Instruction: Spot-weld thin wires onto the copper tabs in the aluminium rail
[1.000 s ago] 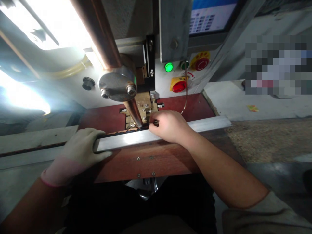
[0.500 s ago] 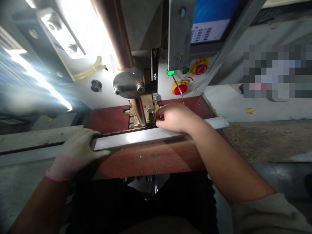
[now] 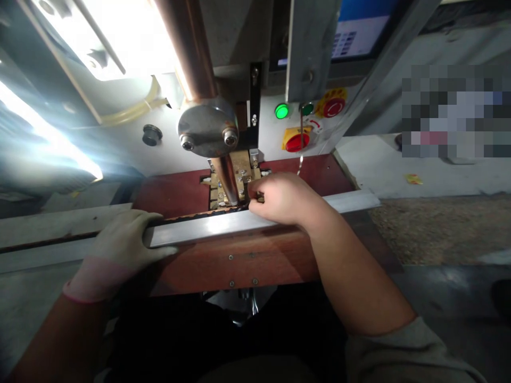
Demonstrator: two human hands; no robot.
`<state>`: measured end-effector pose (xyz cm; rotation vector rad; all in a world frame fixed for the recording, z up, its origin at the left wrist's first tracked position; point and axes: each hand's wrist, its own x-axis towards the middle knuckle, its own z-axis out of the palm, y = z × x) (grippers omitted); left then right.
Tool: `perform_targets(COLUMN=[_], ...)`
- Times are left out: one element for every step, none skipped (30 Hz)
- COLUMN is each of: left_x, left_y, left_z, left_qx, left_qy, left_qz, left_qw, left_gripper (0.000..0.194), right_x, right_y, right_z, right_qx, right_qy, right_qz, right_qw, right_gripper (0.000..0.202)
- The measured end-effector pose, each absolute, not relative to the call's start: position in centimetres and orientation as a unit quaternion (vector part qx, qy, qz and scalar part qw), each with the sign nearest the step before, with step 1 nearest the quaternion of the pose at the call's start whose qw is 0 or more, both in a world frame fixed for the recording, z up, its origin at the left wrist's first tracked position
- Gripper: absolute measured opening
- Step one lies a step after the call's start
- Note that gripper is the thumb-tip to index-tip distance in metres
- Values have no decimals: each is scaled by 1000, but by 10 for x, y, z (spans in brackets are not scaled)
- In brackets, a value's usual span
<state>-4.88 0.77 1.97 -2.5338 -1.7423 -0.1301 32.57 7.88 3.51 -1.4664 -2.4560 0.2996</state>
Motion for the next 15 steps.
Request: perform_targets(left_x=[-49, -49, -50, -50, -50, -51, -51, -51, -51, -50, -48, -45, -42, -38, -34], left_y=[8, 8, 9, 9, 10, 10, 10, 9, 8, 7, 5, 3, 0, -2, -5], left_z=[19, 19, 19, 18, 18, 18, 18, 17, 17, 17, 16, 16, 15, 14, 13], left_qx=[-823, -823, -823, -823, -825, -827, -829, -831, -832, -833, -834, -834, -834, -833, -832], left_qy=[-566, -566, -566, -565, -564, -560, -557, -554, -551, -550, -548, -546, -546, -547, -548], left_qz=[-40, -38, -38, -38, -39, -41, -43, -45, -47, -50, -54, -59, -65, -70, -76], left_qw=[30, 28, 26, 25, 25, 27, 30, 33, 36, 39, 42, 44, 46, 49, 54], left_gripper=[73, 72, 70, 68, 66, 64, 63, 63, 63, 64, 64, 66, 67, 67, 68], right_x=[326, 326, 327, 327, 327, 327, 326, 325, 325, 324, 323, 322, 322, 321, 321], right_y=[77, 76, 75, 75, 74, 74, 73, 73, 72, 72, 71, 70, 70, 70, 70], right_z=[36, 37, 38, 39, 39, 40, 41, 41, 42, 43, 44, 45, 45, 45, 44], right_qx=[-503, -502, -500, -497, -494, -490, -487, -485, -485, -487, -491, -495, -496, -494, -488], right_qy=[-847, -847, -847, -849, -851, -853, -854, -854, -854, -852, -849, -848, -848, -850, -854], right_qz=[110, 117, 121, 122, 122, 122, 123, 125, 129, 133, 135, 133, 128, 122, 117], right_qw=[131, 132, 133, 133, 133, 133, 134, 137, 139, 140, 140, 139, 138, 138, 138], right_gripper=[17, 17, 17, 16, 16, 16, 16, 16, 17, 17, 17, 16, 16, 17, 18])
